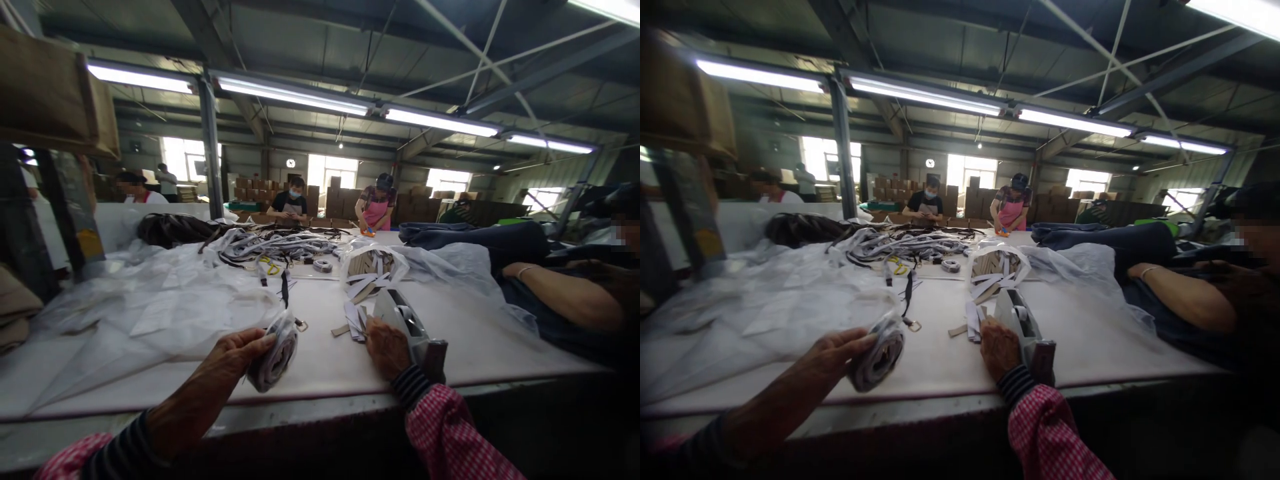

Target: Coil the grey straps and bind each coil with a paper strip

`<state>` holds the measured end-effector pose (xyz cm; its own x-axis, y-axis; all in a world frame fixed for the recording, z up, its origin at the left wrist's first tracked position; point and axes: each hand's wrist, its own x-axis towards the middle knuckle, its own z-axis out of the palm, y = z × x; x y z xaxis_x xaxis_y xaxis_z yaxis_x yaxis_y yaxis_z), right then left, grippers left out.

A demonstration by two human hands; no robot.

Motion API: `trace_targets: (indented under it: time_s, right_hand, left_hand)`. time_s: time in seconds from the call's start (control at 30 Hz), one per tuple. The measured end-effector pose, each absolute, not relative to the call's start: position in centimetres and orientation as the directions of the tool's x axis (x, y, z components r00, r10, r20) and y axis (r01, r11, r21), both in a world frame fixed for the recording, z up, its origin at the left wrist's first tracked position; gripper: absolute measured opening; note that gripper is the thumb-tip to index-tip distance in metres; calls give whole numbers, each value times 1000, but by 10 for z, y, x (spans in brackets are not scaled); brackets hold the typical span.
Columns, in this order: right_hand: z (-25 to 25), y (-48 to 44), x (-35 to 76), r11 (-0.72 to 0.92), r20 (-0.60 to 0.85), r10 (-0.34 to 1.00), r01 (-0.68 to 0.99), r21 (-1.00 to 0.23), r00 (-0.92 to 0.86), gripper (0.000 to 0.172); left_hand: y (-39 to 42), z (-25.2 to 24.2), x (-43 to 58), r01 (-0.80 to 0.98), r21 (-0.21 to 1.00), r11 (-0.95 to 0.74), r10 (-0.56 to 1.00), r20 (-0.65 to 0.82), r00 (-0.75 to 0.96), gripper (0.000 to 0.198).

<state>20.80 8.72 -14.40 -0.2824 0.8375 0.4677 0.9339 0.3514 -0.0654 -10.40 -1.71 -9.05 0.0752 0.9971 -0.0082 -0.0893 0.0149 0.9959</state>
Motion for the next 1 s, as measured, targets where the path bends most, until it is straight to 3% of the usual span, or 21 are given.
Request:
trace_targets:
  time_s: [0.13, 0.23, 0.33, 0.43, 0.57, 0.8, 1.0]
  right_hand:
    - [-124, 75, 203, 360, 490, 835, 922, -145, -249, 24]
    - [-104, 49, 198, 433, 493, 832, 854, -289, -255, 21]
    - [-89, 14, 190, 512, 323, 858, 624, -590, -399, 28]
    - [-89, -13, 180, 369, 146, 860, 398, -840, -489, 29]
    - [-100, -19, 169, 334, 177, 902, 376, -864, -394, 31]
    - [-105, -9, 147, 299, 212, 859, 120, -947, -465, 32]
    - [-109, -5, 129, 271, 239, 909, 47, -961, -342, 24]
  left_hand:
    - [-14, -95, -100, -32, 998, 47, 989, -42, 141, 40]
    - [-13, -93, -96, -46, 996, 77, 986, -69, 154, 38]
    - [-13, -85, -90, -98, 992, 82, 978, -61, 200, 38]
    - [-13, -75, -82, -136, 988, 67, 971, -33, 238, 37]
    - [-14, -70, -76, -144, 987, 72, 970, -36, 242, 35]
    - [-12, -75, -73, -168, 985, 47, 952, 7, 308, 25]
    - [-14, -75, -72, -58, 998, -14, 959, 30, 284, 26]
